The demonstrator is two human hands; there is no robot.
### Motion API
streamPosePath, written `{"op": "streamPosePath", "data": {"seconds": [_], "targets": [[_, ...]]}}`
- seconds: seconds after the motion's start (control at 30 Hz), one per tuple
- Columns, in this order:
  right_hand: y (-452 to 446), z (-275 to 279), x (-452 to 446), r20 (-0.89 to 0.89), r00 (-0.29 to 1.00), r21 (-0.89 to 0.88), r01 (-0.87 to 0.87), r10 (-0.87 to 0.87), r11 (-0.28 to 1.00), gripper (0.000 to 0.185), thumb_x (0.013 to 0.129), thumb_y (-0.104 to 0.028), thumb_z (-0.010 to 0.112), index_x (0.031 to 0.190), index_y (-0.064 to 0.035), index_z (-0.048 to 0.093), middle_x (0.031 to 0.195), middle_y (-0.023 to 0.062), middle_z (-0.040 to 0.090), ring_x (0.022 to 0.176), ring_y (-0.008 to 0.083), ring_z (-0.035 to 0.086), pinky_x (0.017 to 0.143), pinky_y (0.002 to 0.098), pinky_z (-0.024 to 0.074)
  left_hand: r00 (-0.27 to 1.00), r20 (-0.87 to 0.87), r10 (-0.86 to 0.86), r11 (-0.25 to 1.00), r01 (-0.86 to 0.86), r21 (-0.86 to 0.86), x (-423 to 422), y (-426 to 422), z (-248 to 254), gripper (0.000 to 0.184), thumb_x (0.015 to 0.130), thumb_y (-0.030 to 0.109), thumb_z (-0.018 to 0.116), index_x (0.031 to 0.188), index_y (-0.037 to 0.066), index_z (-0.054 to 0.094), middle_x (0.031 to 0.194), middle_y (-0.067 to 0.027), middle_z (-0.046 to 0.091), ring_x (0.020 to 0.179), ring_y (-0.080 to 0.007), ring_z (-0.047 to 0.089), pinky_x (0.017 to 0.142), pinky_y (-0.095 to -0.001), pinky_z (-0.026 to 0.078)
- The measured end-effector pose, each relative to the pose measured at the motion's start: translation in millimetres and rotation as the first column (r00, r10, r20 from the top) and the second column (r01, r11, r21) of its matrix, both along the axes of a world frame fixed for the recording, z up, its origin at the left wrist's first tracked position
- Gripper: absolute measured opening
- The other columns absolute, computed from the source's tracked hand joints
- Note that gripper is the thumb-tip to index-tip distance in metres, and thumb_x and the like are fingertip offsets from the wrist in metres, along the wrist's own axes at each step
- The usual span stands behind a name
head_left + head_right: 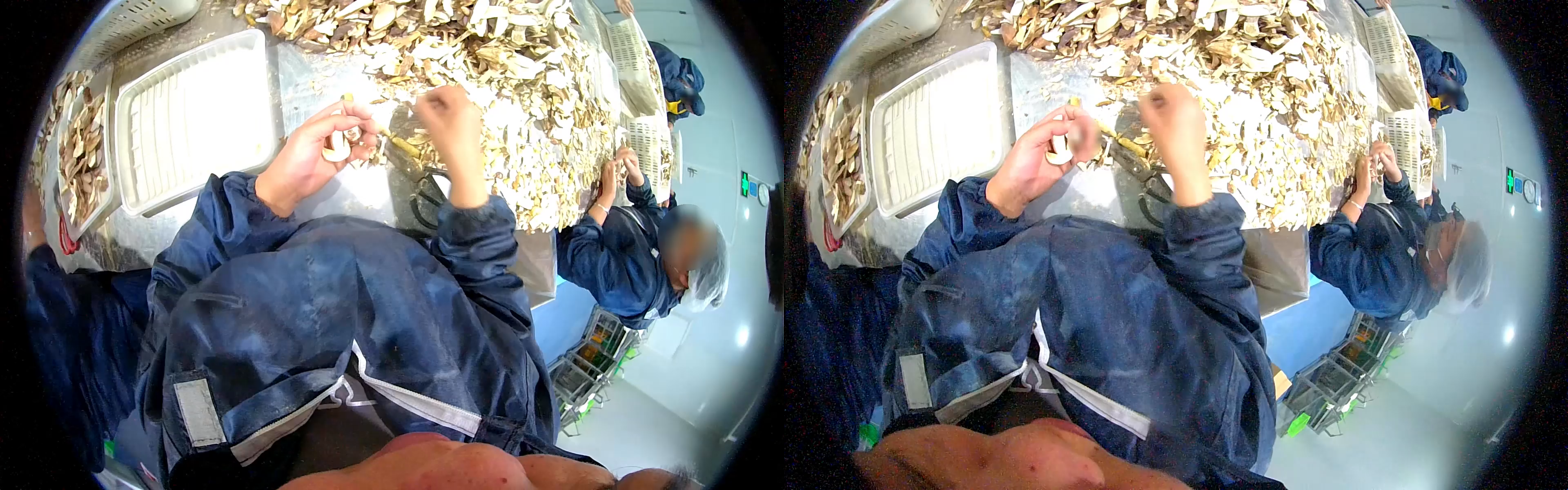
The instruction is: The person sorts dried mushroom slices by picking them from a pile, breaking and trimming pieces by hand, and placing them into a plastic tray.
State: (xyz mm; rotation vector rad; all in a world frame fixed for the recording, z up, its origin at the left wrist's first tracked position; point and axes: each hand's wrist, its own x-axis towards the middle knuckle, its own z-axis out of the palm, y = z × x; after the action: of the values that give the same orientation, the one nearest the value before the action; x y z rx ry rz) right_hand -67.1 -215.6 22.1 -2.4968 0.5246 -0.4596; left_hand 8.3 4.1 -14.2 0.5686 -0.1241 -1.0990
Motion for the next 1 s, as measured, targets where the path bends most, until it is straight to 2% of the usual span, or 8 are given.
{"op": "streamPosePath", "data": {"seconds": [0.1, 0.2, 0.3, 0.43, 0.47, 0.57, 0.83, 1.0], "targets": [[-21, 30, -24, -0.070, 0.964, 0.373, 0.262, -0.255, 0.890, 0.017, 0.087, -0.015, 0.074, 0.094, 0.0006, 0.072, 0.082, 0.0069, 0.071, 0.072, 0.0097, 0.062, 0.064, 0.0240, 0.0469, 0.999, 0.004, 0.042, 0.998, -0.042, 0.056, -2, -1, 9, 0.027, 0.100, 0.016, 0.047, 0.123, 0.006, 0.055, 0.117, -0.0109, 0.066, 0.103, -0.0204, 0.067, 0.083, -0.0332, 0.056], [-8, 56, -38, 0.026, 0.977, 0.657, 0.141, -0.210, 0.741, 0.016, 0.090, -0.013, 0.073, 0.097, 0.0016, 0.072, 0.081, 0.0000, 0.068, 0.073, 0.0029, 0.055, 0.064, 0.0186, 0.0424, 0.999, -0.032, 0.002, 0.999, -0.001, 0.040, -4, -5, 12, 0.029, 0.101, 0.018, 0.047, 0.126, 0.005, 0.054, 0.123, -0.0143, 0.065, 0.107, -0.0228, 0.066, 0.085, -0.0351, 0.056], [17, 54, -37, 0.020, 0.995, 0.697, -0.085, 0.099, 0.712, 0.017, 0.091, -0.015, 0.074, 0.098, 0.0014, 0.073, 0.082, -0.0024, 0.065, 0.073, 0.0031, 0.053, 0.065, 0.0189, 0.0420, 0.992, -0.079, -0.096, 0.995, 0.094, -0.031, -6, -6, 17, 0.032, 0.102, 0.020, 0.047, 0.130, 0.004, 0.054, 0.124, -0.0157, 0.065, 0.106, -0.0240, 0.067, 0.082, -0.0338, 0.057], [6, 23, -29, 0.044, 0.998, 0.194, 0.024, -0.033, 0.981, 0.015, 0.085, -0.012, 0.075, 0.096, -0.0024, 0.074, 0.084, 0.0091, 0.068, 0.070, 0.0204, 0.064, 0.067, 0.0300, 0.0499, 0.989, -0.089, -0.120, 0.993, 0.118, -0.027, -8, -3, 11, 0.028, 0.102, 0.020, 0.049, 0.121, 0.001, 0.057, 0.111, -0.0139, 0.066, 0.096, -0.0232, 0.066, 0.075, -0.0323, 0.056], [7, 25, -32, -0.018, 1.000, 0.161, 0.027, -0.024, 0.987, 0.019, 0.080, -0.012, 0.076, 0.098, -0.0049, 0.074, 0.091, 0.0148, 0.065, 0.080, 0.0308, 0.065, 0.073, 0.0367, 0.0522, 0.992, -0.070, -0.109, 0.994, 0.107, -0.025, -6, -4, 6, 0.026, 0.102, 0.019, 0.050, 0.116, -0.001, 0.059, 0.106, -0.0132, 0.065, 0.092, -0.0228, 0.066, 0.073, -0.0323, 0.056], [11, 15, -41, -0.052, 0.991, -0.091, -0.127, 0.122, 0.988, 0.023, 0.078, -0.014, 0.078, 0.099, -0.0046, 0.073, 0.098, 0.0158, 0.062, 0.090, 0.0328, 0.064, 0.079, 0.0388, 0.0521, 0.998, 0.014, -0.068, 0.997, 0.068, -0.023, -5, -6, -2, 0.021, 0.101, 0.021, 0.050, 0.106, 0.003, 0.060, 0.090, -0.0102, 0.064, 0.076, -0.0180, 0.062, 0.060, -0.0278, 0.050], [-27, 25, -48, -0.052, 0.991, -0.197, 0.111, -0.123, 0.974, 0.019, 0.083, -0.019, 0.073, 0.098, -0.0056, 0.072, 0.099, 0.0169, 0.063, 0.089, 0.0362, 0.064, 0.078, 0.0423, 0.0522, 0.995, -0.098, -0.033, 0.997, 0.026, -0.068, -2, -2, 5, 0.014, 0.099, 0.018, 0.054, 0.094, 0.005, 0.057, 0.090, -0.0082, 0.061, 0.074, -0.0178, 0.059, 0.062, -0.0305, 0.047], [2, 23, 25, -0.019, 1.000, 0.077, -0.015, 0.017, 0.997, 0.033, 0.087, -0.029, 0.072, 0.108, -0.0043, 0.069, 0.094, 0.0160, 0.071, 0.082, 0.0347, 0.068, 0.075, 0.0431, 0.0534, 0.998, -0.063, -0.016, 0.999, 0.015, -0.031, -1, -1, 7, 0.014, 0.099, 0.019, 0.054, 0.092, 0.006, 0.056, 0.091, -0.0081, 0.061, 0.073, -0.0175, 0.057, 0.062, -0.0308, 0.047]]}}
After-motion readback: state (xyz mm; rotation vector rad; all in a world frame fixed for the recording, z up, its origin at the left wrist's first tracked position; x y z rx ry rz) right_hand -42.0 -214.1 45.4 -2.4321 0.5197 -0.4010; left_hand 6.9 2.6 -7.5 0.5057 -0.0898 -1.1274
